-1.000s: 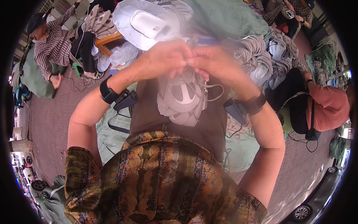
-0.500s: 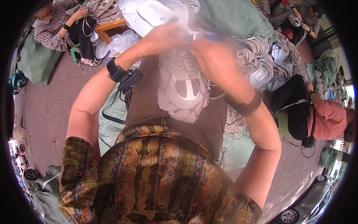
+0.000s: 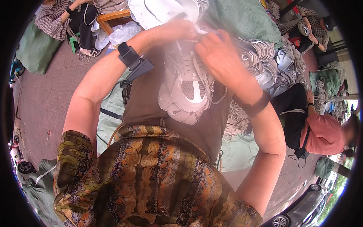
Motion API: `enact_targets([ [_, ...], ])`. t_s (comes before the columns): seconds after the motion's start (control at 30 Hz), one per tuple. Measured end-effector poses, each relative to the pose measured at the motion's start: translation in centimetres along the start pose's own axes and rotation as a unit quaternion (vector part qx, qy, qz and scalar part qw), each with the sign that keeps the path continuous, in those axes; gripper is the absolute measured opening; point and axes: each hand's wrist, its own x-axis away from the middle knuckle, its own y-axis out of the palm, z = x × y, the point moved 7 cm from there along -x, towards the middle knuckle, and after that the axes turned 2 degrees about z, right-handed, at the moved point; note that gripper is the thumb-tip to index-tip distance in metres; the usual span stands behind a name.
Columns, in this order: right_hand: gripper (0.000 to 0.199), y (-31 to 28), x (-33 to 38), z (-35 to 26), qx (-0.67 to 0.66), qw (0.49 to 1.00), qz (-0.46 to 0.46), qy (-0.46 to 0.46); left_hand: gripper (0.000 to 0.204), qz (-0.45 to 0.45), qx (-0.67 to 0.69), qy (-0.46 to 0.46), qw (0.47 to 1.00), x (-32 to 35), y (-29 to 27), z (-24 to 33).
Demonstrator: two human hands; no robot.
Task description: The person threads a beige shoelace through the eyelets of a grey Reebok sneaker held on their lap. They pull the laces tight, adjust the tongue, and tie a knot to secure the laces.
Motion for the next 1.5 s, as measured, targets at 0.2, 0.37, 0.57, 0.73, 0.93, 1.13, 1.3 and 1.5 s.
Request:
enact_targets([
  [0.2, 0.013, 1.0, -0.3, 0.0, -0.042, 0.997, -0.058, -0.002, 0.025, -0.016, 0.028, 0.021, 0.999, -0.3, 0.0, -0.9],
  [0.37, 0.013, 1.1, -0.5, 0.3, -0.132, 0.988, -0.075, 0.002, 0.025, 0.004, 0.055, 0.008, 0.998, 0.5, 0.1, -0.4],
  [0.57, 0.007, 1.8, 0.3, 0.1, -0.137, 0.989, 0.012, 0.05, 0.024, 0.012, 0.06, 0.025, 0.998, 0.7, 0.5, -0.1],
  [0.73, 0.007, 1.2, 0.6, -0.2, -0.095, 0.992, 0.046, 0.068, 0.023, 0.006, 0.054, 0.042, 0.998, 0.5, 0.1, -0.5],
  [0.93, 0.008, 0.7, -0.2, -0.4, -0.135, 0.985, 0.024, 0.106, 0.023, 0.006, 0.046, 0.036, 0.998, 0.0, 0.3, -1.0],
  [1.13, 0.009, 1.6, -0.1, -1.0, -0.16, 0.976, 0.064, 0.135, 0.014, 0.184, -0.093, 0.177, 0.962, 3.5, -0.8, 2.7],
  [1.3, 0.01, 1.6, 0.2, -1.0, -0.158, 0.973, 0.063, 0.155, 0.008, 0.179, -0.316, 0.319, 0.875, 8.8, 0.3, 5.6],
  [1.5, 0.008, 1.9, 0.5, -1.3, -0.119, 0.977, 0.073, 0.159, 0.015, 0.105, -0.43, 0.271, 0.855, 7.4, 1.0, 5.6],
])
